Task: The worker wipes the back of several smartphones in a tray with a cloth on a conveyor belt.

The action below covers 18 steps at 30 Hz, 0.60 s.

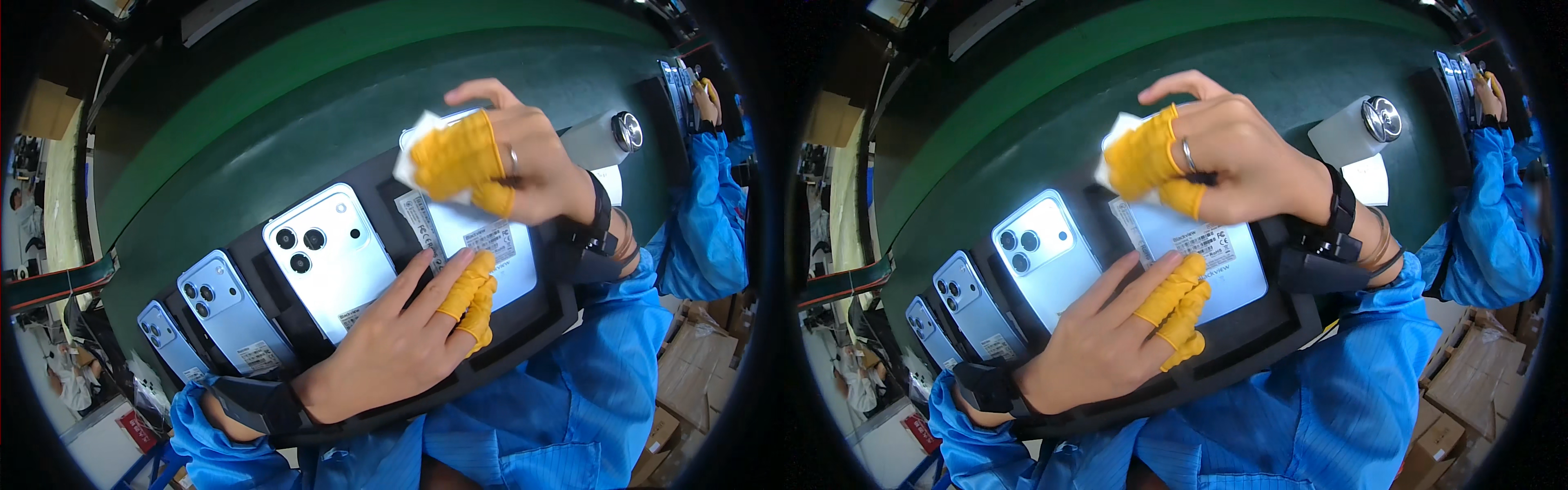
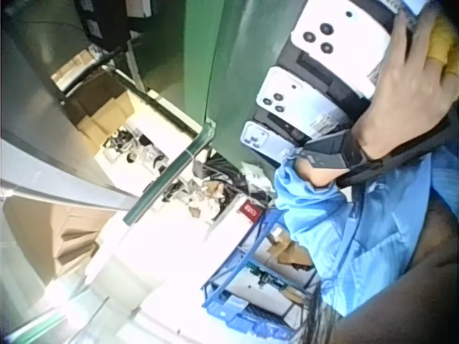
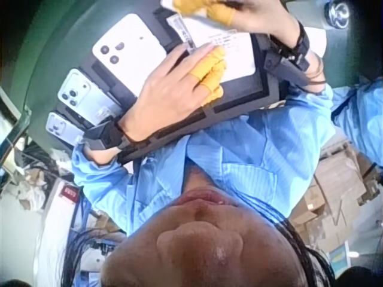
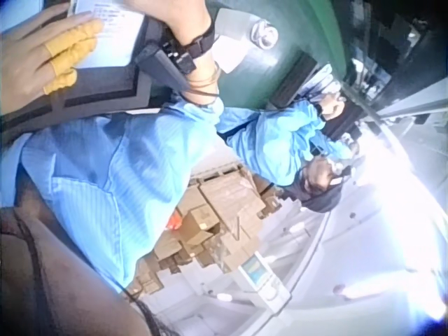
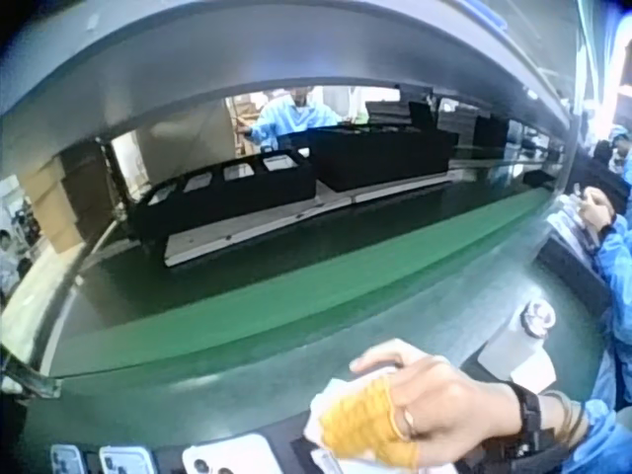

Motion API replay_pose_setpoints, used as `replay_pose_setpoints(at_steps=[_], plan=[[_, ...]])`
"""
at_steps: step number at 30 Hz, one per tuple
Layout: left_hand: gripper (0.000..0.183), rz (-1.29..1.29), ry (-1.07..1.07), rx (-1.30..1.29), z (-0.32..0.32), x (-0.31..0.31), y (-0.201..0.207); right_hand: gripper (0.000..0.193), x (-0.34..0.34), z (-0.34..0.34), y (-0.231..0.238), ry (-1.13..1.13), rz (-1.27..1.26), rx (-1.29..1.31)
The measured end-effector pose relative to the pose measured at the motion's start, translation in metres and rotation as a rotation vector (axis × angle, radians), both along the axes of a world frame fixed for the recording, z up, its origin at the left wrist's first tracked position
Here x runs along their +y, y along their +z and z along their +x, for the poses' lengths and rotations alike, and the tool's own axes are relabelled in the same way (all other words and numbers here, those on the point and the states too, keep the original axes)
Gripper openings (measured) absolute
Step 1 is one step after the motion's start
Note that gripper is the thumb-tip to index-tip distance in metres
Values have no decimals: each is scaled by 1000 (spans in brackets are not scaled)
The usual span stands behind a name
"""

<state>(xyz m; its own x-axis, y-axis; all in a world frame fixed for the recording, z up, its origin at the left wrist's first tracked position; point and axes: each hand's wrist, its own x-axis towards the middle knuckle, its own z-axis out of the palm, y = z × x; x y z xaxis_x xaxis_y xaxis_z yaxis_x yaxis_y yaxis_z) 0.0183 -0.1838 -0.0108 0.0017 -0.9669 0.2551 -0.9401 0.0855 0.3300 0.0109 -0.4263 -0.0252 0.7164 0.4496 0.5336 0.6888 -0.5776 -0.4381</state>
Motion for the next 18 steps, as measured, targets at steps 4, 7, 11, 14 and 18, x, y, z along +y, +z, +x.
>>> replay_pose_setpoints(at_steps=[4, 7, 11, 14, 18], plan=[[27, -11, 8, -7, 0, 2, -2, 10, -13, 0, 2, 48, 206, -9], [27, 14, -4, -49, 0, 3, -3, 16, -43, 0, -2, -15, 232, -28], [26, 15, 2, -32, 0, 0, -1, 19, -9, 7, -2, -120, 336, -97], [27, 14, 3, -14, 1, 1, -1, 16, -6, 14, -2, 67, 182, -3], [28, 28, 10, -40, -1, 1, -2, 15, -46, 13, -5, -32, 246, 15]])
